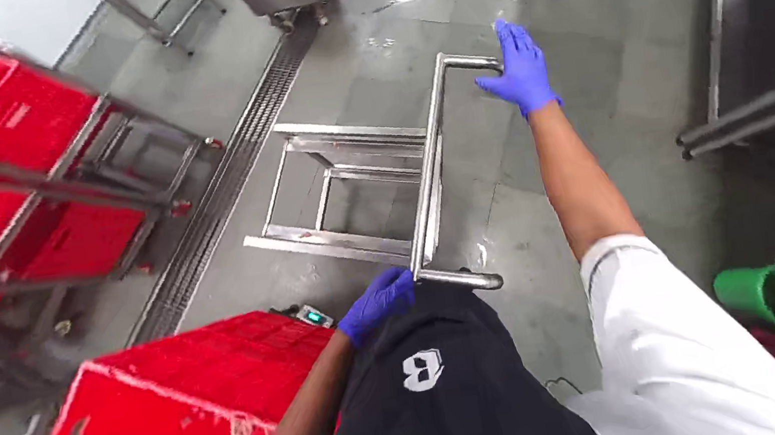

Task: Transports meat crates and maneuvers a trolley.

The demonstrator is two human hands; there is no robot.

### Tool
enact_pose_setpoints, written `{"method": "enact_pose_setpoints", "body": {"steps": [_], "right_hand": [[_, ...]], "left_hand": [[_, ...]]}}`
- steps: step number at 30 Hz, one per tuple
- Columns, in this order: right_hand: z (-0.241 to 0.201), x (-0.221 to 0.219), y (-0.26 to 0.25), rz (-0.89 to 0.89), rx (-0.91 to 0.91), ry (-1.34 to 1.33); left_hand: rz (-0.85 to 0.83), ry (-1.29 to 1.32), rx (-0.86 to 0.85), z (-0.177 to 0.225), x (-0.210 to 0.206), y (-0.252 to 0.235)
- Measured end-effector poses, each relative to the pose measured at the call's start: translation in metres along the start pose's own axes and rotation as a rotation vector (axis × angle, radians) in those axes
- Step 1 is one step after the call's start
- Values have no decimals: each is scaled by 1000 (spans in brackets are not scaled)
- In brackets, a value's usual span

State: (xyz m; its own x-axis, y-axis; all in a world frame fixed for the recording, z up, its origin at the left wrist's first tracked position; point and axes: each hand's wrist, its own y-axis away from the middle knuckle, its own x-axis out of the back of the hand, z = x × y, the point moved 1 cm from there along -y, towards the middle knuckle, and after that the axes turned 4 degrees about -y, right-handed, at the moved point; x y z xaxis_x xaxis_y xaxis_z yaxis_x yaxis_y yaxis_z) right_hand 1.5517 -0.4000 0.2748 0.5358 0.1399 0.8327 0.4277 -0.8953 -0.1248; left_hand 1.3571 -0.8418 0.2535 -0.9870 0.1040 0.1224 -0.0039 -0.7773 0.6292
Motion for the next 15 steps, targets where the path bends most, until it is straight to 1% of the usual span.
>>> {"method": "enact_pose_setpoints", "body": {"steps": [1,2,3,5,7,9,11,13,14,15], "right_hand": [[-2,-8,-26,-76,-60,10],[-2,-19,-40,-134,-104,-3],[-1,-27,-45,-174,-138,-48],[-5,-29,-29,-234,-137,-52],[-17,-19,-4,-274,-88,-6],[-12,-15,49,-292,-68,51],[-9,-9,106,-275,-32,84],[-7,-8,168,-288,-5,32],[-6,-10,202,-304,0,-22],[-6,-12,237,-332,-4,-87]], "left_hand": [[-54,65,20,-6,-13,14],[-70,115,11,-12,-26,26],[-61,151,-8,-16,-40,38],[-10,216,-52,-30,-71,59],[93,248,-111,-40,-94,72],[275,351,-151,-54,-127,83],[549,595,-226,-67,-150,85],[863,855,-259,-86,-159,96],[976,895,-235,-102,-157,111],[1046,866,-211,-123,-151,128]]}}
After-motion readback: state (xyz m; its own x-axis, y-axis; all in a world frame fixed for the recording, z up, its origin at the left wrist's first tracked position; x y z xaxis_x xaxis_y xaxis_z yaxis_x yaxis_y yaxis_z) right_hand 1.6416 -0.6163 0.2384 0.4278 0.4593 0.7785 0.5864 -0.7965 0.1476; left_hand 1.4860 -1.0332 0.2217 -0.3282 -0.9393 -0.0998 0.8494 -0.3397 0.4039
